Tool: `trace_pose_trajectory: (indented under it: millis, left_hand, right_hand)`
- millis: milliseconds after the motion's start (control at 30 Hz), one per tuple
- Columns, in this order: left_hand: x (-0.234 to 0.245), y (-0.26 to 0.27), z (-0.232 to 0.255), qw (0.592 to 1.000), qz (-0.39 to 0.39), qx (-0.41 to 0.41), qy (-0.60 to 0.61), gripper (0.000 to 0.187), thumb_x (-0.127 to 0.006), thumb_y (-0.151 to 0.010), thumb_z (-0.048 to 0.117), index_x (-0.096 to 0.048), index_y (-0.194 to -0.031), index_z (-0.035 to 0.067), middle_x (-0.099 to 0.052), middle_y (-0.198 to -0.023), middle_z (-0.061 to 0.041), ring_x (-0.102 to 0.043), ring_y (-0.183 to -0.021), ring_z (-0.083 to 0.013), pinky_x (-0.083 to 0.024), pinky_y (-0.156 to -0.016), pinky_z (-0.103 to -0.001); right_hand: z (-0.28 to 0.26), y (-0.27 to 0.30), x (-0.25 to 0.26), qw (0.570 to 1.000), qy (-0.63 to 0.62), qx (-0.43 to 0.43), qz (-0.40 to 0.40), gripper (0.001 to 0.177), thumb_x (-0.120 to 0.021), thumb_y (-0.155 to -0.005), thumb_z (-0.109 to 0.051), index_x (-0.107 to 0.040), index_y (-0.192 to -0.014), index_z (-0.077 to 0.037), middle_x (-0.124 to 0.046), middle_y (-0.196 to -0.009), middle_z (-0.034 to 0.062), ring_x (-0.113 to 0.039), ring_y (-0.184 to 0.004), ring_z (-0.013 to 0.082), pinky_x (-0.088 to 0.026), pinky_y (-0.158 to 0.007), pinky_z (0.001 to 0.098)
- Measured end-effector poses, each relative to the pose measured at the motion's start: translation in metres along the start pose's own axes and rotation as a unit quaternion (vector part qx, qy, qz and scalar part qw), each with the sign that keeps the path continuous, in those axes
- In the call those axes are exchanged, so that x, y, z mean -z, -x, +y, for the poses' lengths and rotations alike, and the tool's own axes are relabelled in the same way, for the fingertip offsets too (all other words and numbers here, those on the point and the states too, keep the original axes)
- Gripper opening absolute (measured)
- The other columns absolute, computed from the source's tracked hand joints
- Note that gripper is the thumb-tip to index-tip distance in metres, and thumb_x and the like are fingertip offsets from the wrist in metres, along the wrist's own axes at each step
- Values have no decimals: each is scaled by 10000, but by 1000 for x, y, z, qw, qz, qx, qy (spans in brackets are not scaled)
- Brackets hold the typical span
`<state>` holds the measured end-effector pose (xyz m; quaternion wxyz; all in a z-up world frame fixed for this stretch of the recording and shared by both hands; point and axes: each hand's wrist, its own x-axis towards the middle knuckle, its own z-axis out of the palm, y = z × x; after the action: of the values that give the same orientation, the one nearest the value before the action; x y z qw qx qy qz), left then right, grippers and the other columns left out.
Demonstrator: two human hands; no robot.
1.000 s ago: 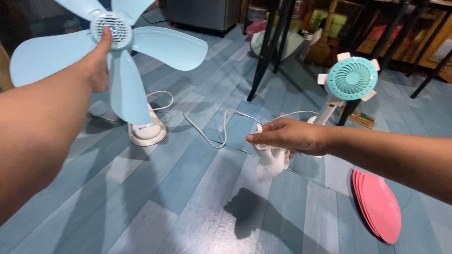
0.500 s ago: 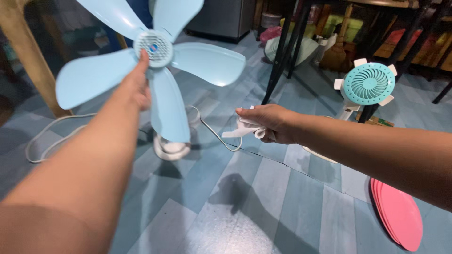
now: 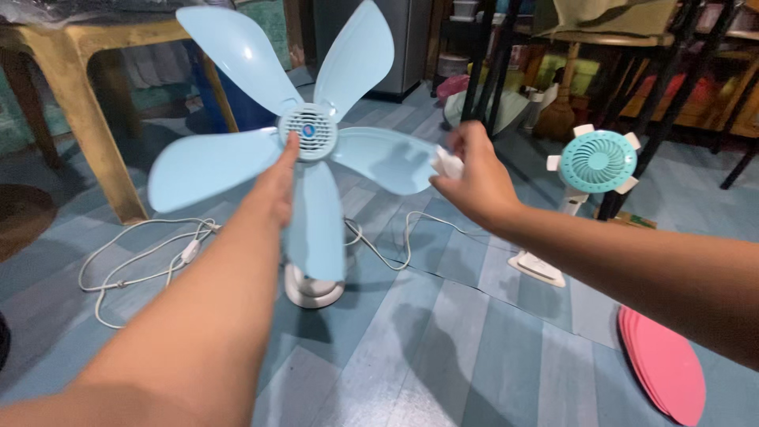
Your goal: The person removes the blades from a small pink fan and a larger blue fan, then wipes the fan bodies and blades with a white cloth. The removed blades are placed on the floor beside each fan.
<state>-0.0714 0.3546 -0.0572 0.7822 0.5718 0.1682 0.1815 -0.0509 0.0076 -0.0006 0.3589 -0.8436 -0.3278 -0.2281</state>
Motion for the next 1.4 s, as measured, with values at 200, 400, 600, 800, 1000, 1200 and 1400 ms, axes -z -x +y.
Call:
trace_pose_trajectory:
  millis: [200, 400, 600, 800, 1000, 1200, 1400]
  left_hand:
    - [37, 14, 9, 1000, 14, -19, -12, 897, -601, -797, 735, -493, -1514, 209, -504, -1588, -18, -405, -1491, -235, -270, -1218, -466]
    - [40, 32, 10, 993, 75, -71, -61, 825, -621, -844, 670, -489, -1522, 220, -457, -1571, -3, -343, -1458, -200, -246, -1169, -449]
    - [52, 72, -3, 969, 130, -205, -42, 819, -684, -809, 624, -593, -1398, 63, -635, -1431, -71, -571, -1295, -203, -422, -1067, -342]
    - [57, 90, 0, 928, 362, -66, 64, 928, -405, -941, 774, -565, -1407, -13, -573, -1431, -196, -561, -1287, -348, -406, -1091, -432]
    - [79, 126, 40, 462, 852, -223, -109, 612, -299, -1096, 613, -542, -1433, 163, -568, -1372, -137, -575, -1283, -320, -435, -1067, -531]
    - [82, 107, 162, 465, 791, -361, -167, 361, -360, -1134, 456, -563, -1376, 280, -541, -1432, 11, -621, -1256, -195, -462, -1075, -458]
    - [40, 107, 133, 548, 736, -358, -172, 246, -552, -1057, 345, -598, -1277, 243, -545, -1343, -1, -558, -1237, -279, -464, -999, -462]
  right_hand:
    - [-23, -32, -17, 994, 74, 11, -74, 718, -775, -785, -129, -514, -1450, -197, -546, -1364, 169, -699, -927, 329, -591, -780, 429]
    - [-46, -32, -38, 989, 34, -59, -134, 675, -671, -841, -108, -507, -1487, -215, -625, -1343, 102, -748, -707, 285, -611, -636, 400]
    - [-49, -25, -46, 996, 67, 14, -61, 663, -687, -822, -138, -525, -1462, -184, -582, -1407, 116, -666, -1078, 358, -552, -890, 448]
    - [-41, -15, -57, 998, 60, 14, -31, 646, -659, -849, -140, -493, -1471, -194, -549, -1468, 71, -642, -1131, 377, -527, -943, 457]
    - [-40, 53, -109, 960, 30, -63, -270, 743, -613, -791, -39, -451, -1499, -195, -658, -1260, 154, -724, -948, 328, -594, -805, 463]
    - [-50, 114, -119, 808, -195, -97, -547, 465, -607, -892, -96, -615, -1357, -98, -689, -1053, 115, -722, -714, 180, -660, -524, 384]
    - [-69, 74, -85, 875, -148, -49, -459, 365, -563, -898, -160, -672, -1246, -139, -775, -1005, 73, -690, -658, 239, -591, -510, 349]
